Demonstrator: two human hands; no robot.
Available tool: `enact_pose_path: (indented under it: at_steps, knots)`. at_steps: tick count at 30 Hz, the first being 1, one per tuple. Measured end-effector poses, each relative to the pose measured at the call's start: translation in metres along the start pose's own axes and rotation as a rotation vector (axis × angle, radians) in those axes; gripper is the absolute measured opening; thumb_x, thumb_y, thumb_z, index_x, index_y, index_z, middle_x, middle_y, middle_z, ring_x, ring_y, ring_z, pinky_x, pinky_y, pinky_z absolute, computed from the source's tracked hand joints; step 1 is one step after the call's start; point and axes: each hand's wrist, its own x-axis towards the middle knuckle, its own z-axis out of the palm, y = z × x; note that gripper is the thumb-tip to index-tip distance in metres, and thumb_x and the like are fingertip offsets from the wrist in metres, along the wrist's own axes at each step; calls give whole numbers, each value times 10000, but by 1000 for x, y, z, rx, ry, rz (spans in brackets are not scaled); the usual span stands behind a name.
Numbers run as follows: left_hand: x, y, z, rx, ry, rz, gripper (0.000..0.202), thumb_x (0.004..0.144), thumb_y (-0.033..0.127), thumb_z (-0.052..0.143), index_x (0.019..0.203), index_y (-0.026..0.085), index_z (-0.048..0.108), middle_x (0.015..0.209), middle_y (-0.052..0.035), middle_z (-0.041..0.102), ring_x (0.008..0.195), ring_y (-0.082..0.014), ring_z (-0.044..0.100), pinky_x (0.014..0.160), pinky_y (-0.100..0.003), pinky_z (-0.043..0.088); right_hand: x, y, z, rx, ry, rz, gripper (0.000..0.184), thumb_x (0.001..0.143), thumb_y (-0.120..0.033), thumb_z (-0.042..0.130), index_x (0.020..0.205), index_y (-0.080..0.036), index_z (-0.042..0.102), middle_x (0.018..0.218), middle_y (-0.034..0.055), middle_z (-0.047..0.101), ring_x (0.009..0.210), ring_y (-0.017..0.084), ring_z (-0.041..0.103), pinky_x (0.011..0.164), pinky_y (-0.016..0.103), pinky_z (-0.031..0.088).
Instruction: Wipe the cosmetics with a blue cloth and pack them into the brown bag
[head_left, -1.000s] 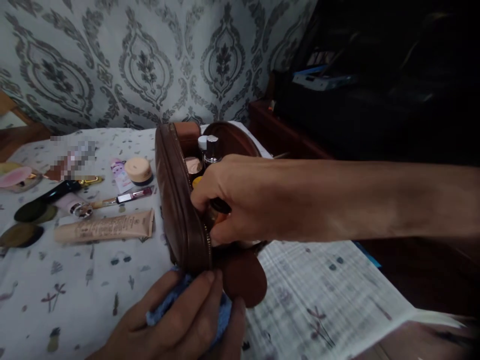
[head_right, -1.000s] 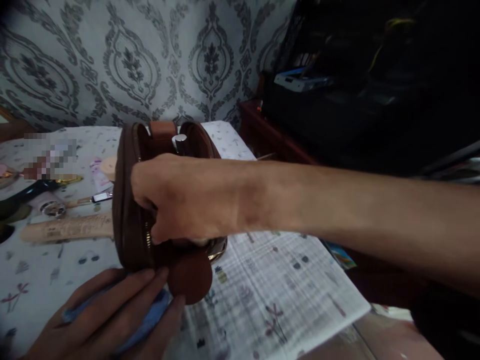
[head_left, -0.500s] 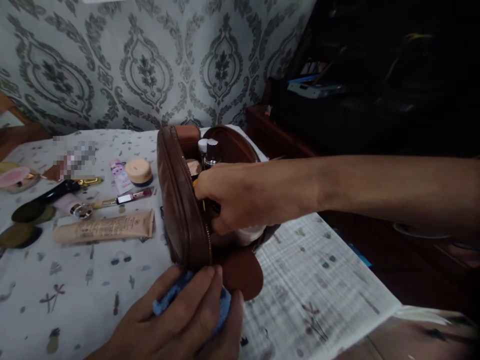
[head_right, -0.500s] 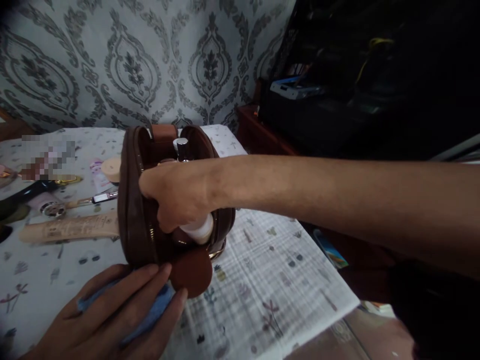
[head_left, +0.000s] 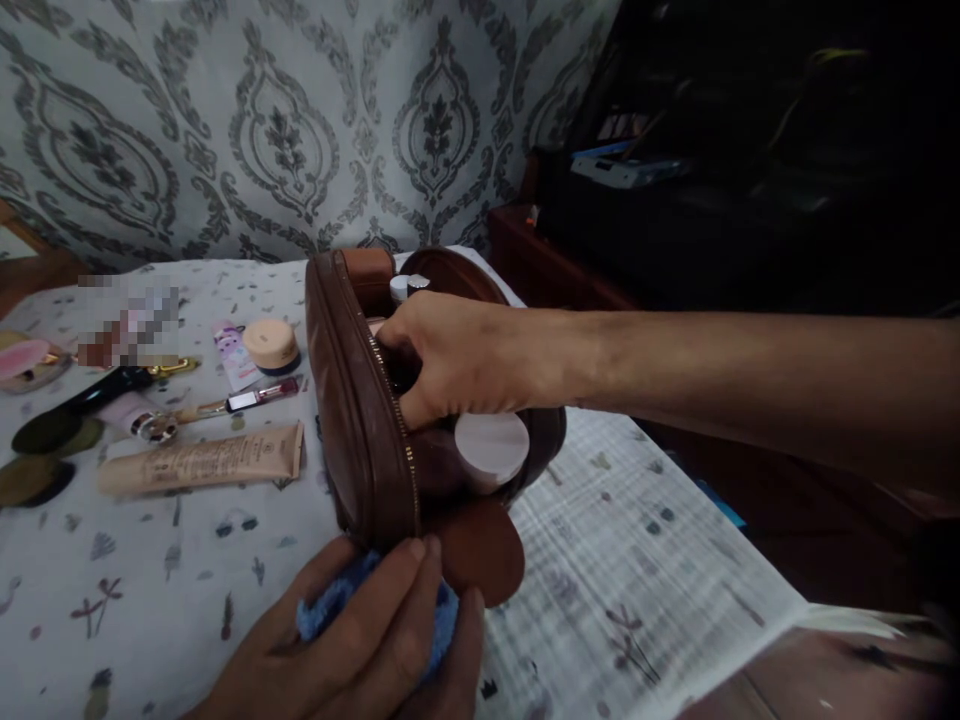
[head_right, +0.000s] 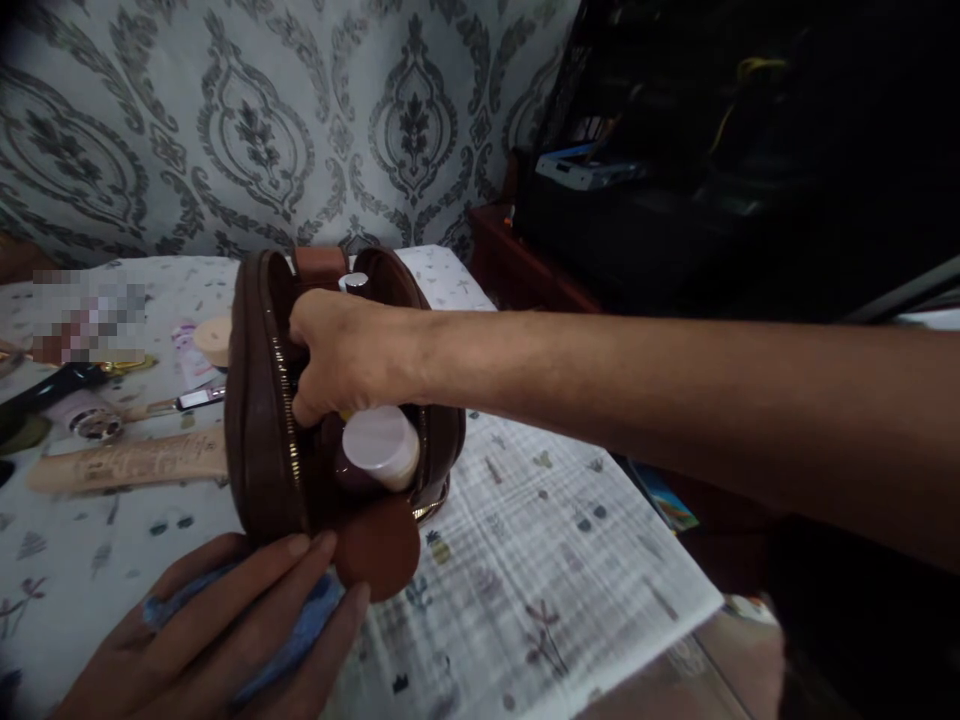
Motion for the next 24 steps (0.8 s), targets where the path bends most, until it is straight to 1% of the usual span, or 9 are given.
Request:
enact_pose_path:
  at_steps: [5, 8, 11, 14, 17, 20, 22, 24]
  knots:
    - [3, 0, -3, 8, -12, -9, 221, 952, 265, 529, 1119, 280, 672, 1224, 4, 671, 1309, -156, 461, 1234, -395, 194, -4, 0, 1, 122, 8, 79, 87, 724, -113, 732, 752, -161, 665, 599, -38, 616, 572, 89, 592, 441, 137, 422]
    - [4, -1, -4, 23, -9, -5, 242, 941, 245, 538, 1141, 284, 667, 1221, 5, 674, 1302, -157, 470, 1230, -391, 206, -3, -1, 3, 235, 29, 114, 103, 740, -108, 721, 721, -168, 640, 625, -37, 636, 562, 78, 595, 461, 131, 448]
    - [3, -1, -3, 33, -3, -2, 255, 930, 226, 558, 1156, 281, 661, 1220, -1, 677, 1298, -158, 480, 1236, -406, 193, 2, 1, 5, 365, 5, 138, 161, 756, -87, 697, 666, -165, 588, 597, -47, 609, 532, 63, 579, 488, 133, 475]
    - [2, -1, -2, 41, -2, 0, 247, 922, 231, 581, 1148, 291, 660, 1213, 14, 681, 1282, -151, 503, 1221, -373, 246, 6, 5, 5, 405, 40, 132, 181, 767, -93, 658, 650, -174, 547, 578, -64, 580, 524, 57, 563, 470, 136, 456]
    - [1, 0, -1, 25, 21, -13, 237, 932, 220, 567, 1133, 288, 673, 1204, 17, 681, 1263, -142, 523, 1237, -379, 219, 7, 8, 3, 335, 72, 89, 96, 751, -114, 630, 716, -188, 580, 709, -55, 666, 643, 78, 632, 515, 144, 463]
    - [2, 0, 0, -2, 30, -7, 233, 947, 219, 542, 1121, 271, 688, 1202, -1, 681, 1258, -147, 524, 1251, -409, 175, 7, 10, 1, 177, 73, 85, 44, 750, -149, 633, 780, -180, 626, 811, -20, 707, 722, 111, 658, 548, 172, 472]
    - [2, 0, 0, 3, 33, 4, 238, 945, 220, 545, 1125, 269, 692, 1191, -8, 684, 1249, -154, 530, 1248, -416, 182, 8, 10, 0, 16, 43, 89, 68, 758, -194, 647, 821, -171, 638, 817, 3, 704, 700, 130, 649, 533, 201, 464]
    - [2, -1, 0, 8, 34, 10, 237, 941, 233, 553, 1131, 268, 691, 1185, -15, 685, 1245, -158, 529, 1247, -422, 183, 8, 8, 0, -151, -23, 79, 148, 759, -202, 649, 903, -167, 639, 854, 15, 701, 710, 145, 647, 542, 216, 459]
